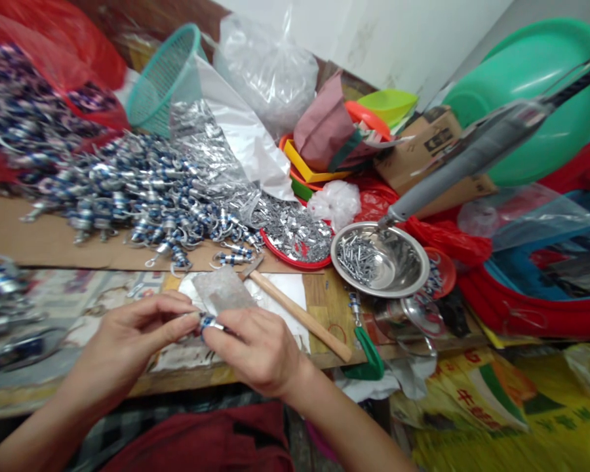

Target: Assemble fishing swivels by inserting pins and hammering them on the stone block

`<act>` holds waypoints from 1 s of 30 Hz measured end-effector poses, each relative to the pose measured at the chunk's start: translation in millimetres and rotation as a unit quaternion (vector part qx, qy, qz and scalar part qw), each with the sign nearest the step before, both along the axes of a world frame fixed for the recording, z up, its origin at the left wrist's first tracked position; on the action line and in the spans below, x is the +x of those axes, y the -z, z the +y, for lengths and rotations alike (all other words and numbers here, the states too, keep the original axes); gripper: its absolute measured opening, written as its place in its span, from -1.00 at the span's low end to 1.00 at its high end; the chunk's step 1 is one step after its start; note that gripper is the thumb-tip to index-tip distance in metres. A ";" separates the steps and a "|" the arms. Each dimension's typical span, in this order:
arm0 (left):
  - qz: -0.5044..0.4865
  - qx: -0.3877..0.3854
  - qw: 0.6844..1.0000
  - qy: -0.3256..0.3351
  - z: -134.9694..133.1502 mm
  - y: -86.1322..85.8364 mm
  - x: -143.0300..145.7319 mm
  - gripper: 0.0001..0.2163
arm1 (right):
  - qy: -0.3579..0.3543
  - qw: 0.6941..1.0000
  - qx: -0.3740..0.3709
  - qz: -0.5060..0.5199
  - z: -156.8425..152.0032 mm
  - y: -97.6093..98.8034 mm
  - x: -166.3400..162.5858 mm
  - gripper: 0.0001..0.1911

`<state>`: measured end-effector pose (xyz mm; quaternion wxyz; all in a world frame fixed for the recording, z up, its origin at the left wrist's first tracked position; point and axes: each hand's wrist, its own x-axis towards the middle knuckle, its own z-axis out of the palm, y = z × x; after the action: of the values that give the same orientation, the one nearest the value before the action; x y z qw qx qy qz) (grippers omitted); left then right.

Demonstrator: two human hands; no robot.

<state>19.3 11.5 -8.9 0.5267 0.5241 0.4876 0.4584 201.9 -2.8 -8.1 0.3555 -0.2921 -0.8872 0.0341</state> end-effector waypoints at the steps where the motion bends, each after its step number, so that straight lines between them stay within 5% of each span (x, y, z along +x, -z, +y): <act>1: 0.009 0.009 1.000 0.005 0.3 -1.3 -0.2 -0.96 | -0.008 1.000 0.016 -0.007 0.3 0.6 1.1 -0.72; 6: 0.051 0.044 0.997 0.028 1.8 -4.8 -2.2 -0.93 | -0.004 1.000 0.025 0.010 2.2 1.9 0.5 -0.67; 11: 0.011 -0.047 0.998 0.034 -1.2 -2.3 -1.1 -0.92 | 0.041 0.991 -0.070 0.105 1.6 6.4 -8.1 -0.74; 15: -0.073 -0.119 0.990 0.003 -5.7 2.8 3.1 -0.61 | 0.064 0.973 -0.147 0.169 -1.1 2.9 -15.1 -0.85; 18: -0.107 -0.134 0.985 -0.014 -6.2 6.2 5.1 -0.53 | 0.068 0.969 -0.203 0.123 9.0 -2.1 -8.8 -0.87; 21: -0.108 -0.149 0.983 -0.010 -4.0 9.2 4.0 -0.53 | 0.240 0.949 -0.206 0.007 42.5 -1.8 16.2 -0.83; 23: -0.103 -0.158 0.982 0.008 -2.3 10.8 2.5 -0.50 | 0.399 0.891 -0.205 -0.069 73.7 2.5 38.8 -0.75; 30: -0.101 -0.168 0.977 0.081 4.8 12.6 0.5 -0.44 | 0.499 0.814 -0.253 -0.157 144.5 21.4 67.8 -0.56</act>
<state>19.8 16.3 -21.5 0.6898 0.4166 0.4574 0.3761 269.7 141.7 -29.5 0.0928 -0.7756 -0.6237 0.0292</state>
